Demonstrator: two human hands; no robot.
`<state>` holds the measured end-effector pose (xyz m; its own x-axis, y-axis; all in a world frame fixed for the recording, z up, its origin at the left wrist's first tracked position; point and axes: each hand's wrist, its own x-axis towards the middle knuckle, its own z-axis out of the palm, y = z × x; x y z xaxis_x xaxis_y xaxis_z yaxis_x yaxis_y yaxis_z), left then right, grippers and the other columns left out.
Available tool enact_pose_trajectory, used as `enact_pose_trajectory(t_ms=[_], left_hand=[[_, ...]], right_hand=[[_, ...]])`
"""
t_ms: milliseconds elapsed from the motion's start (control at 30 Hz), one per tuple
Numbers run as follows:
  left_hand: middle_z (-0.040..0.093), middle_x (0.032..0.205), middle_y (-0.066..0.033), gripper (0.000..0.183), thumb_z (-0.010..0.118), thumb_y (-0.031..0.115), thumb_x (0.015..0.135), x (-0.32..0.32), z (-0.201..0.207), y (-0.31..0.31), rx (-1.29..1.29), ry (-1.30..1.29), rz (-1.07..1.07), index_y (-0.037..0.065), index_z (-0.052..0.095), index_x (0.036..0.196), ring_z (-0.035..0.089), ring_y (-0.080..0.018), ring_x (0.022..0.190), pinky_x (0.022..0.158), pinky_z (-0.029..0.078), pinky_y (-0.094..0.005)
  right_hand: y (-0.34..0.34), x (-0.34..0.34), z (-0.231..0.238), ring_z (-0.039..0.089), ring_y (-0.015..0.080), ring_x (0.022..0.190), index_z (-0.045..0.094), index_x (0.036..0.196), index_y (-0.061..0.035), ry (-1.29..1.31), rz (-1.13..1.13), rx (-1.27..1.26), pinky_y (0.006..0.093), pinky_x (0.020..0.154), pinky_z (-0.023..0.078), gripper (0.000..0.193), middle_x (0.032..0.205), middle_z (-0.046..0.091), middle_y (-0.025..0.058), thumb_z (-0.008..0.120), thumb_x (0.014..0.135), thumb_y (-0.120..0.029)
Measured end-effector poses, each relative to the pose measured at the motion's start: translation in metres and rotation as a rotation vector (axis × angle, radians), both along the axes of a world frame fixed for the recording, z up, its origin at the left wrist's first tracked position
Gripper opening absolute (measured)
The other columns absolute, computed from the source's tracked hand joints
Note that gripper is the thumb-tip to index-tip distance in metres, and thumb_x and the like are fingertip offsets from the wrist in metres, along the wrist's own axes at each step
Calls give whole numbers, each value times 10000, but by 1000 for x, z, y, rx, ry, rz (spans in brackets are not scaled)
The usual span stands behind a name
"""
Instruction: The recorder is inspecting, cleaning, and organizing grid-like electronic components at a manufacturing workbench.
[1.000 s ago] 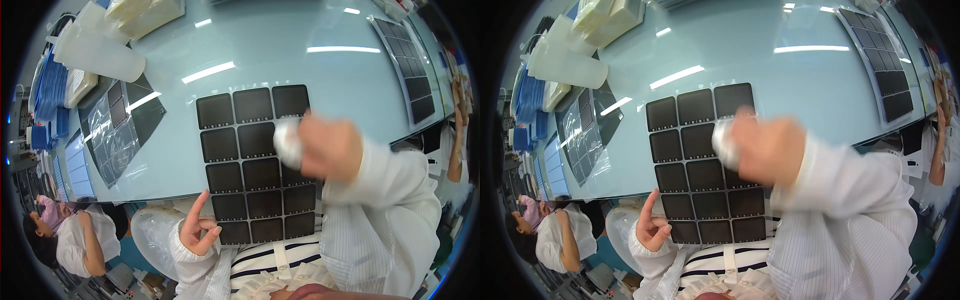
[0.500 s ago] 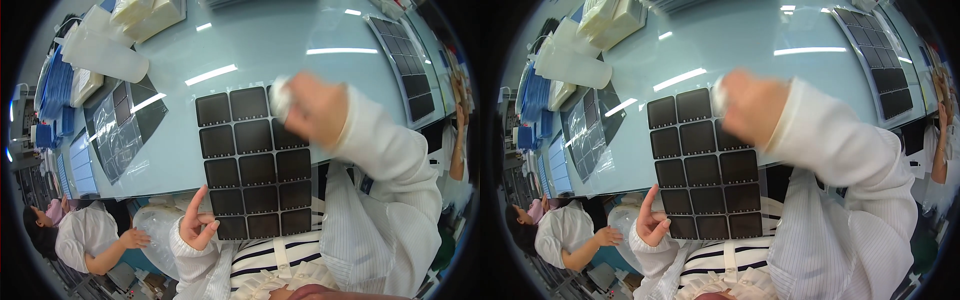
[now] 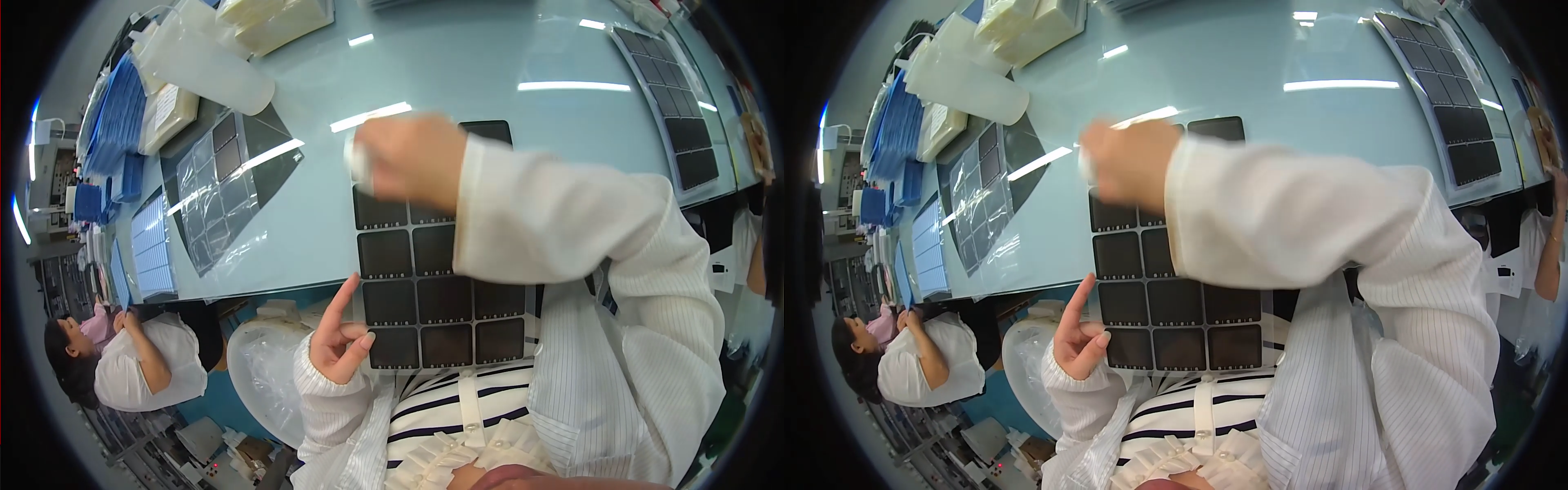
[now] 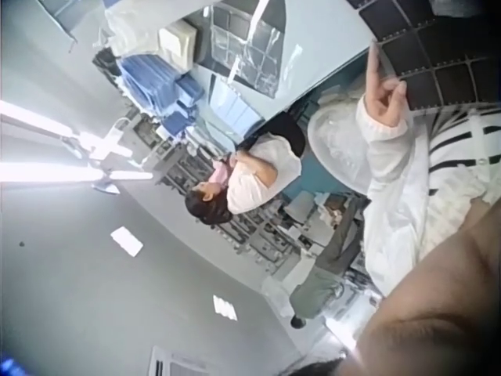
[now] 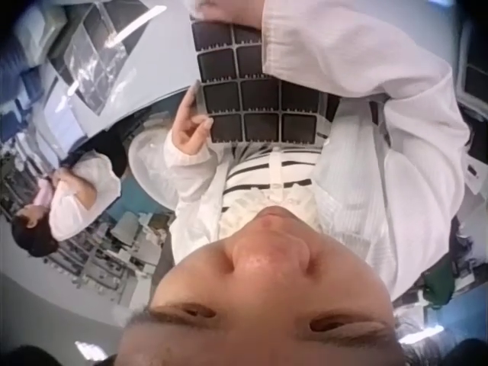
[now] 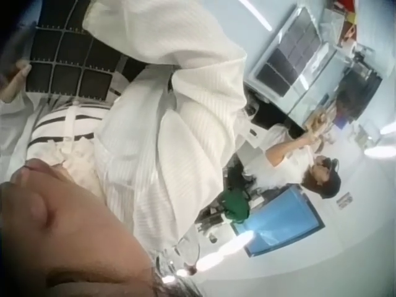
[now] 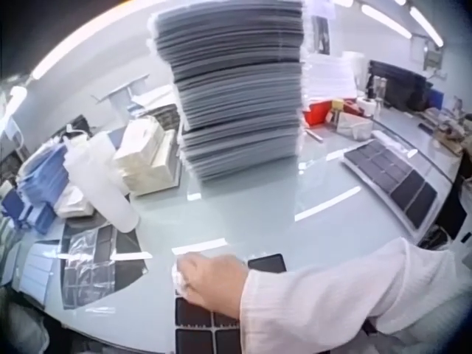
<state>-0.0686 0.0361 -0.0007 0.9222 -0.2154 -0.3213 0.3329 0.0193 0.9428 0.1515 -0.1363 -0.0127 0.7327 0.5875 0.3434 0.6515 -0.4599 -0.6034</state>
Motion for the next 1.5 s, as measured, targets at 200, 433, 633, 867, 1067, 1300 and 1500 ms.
enact_pose_trajectory(t_ms=[200, 433, 633, 867, 1067, 1300, 1500], left_hand=[[617, 718, -49, 747, 487, 12, 828, 3, -5, -3, -132, 37, 62, -16, 22, 1413, 490, -38, 590, 594, 350, -147], [640, 766, -79, 746, 482, -6, 812, -2, -14, -6, -185, -21, 93, -7, 42, 1415, 529, -49, 617, 606, 372, -151], [644, 803, -103, 754, 470, -15, 820, 0, -14, -2, -218, -39, 69, 12, 13, 1419, 556, -72, 631, 643, 406, -172], [521, 610, 3, 737, 434, -3, 851, -7, -18, -12, -164, -128, 182, 39, -28, 1423, 422, -46, 543, 545, 336, -171], [468, 572, 23, 728, 431, -16, 839, -7, -17, -15, -105, -133, 192, 35, 5, 1426, 372, -44, 504, 505, 308, -172], [454, 564, 31, 714, 433, -21, 830, -7, -13, -13, -86, -116, 166, 25, 42, 1425, 358, -39, 498, 497, 296, -168], [481, 578, 24, 697, 424, -21, 824, -5, -10, -16, -66, -100, 173, 20, 69, 1423, 376, -35, 507, 515, 312, -167]], right_hand=[[11, -28, 5, 588, 306, 556, 527, 852, -58, -255, 122, -191, 376, 478, 464, 205, 824, 566, 112, 633, 697, -142], [-90, 18, 14, 601, 323, 732, 535, 917, -39, -204, -191, -44, 369, 618, 491, 254, 780, 574, 150, 652, 718, -146], [-27, -52, 15, 587, 307, 661, 528, 896, -56, -149, 242, -88, 393, 570, 494, 245, 804, 539, 116, 632, 680, -108], [-1, -12, 8, 583, 324, 686, 530, 880, -58, -333, 95, -166, 393, 575, 478, 186, 828, 558, 106, 594, 736, -156], [-12, 19, 15, 585, 310, 622, 530, 854, -76, -312, -39, -107, 384, 533, 477, 217, 803, 550, 102, 637, 695, -178], [-5, -4, 12, 585, 331, 684, 532, 914, -64, -282, 23, -162, 400, 587, 484, 237, 861, 575, 111, 604, 718, -177], [0, -35, 8, 591, 281, 592, 558, 867, -91, -378, 216, -243, 365, 504, 482, 168, 801, 551, 93, 601, 719, -158]])
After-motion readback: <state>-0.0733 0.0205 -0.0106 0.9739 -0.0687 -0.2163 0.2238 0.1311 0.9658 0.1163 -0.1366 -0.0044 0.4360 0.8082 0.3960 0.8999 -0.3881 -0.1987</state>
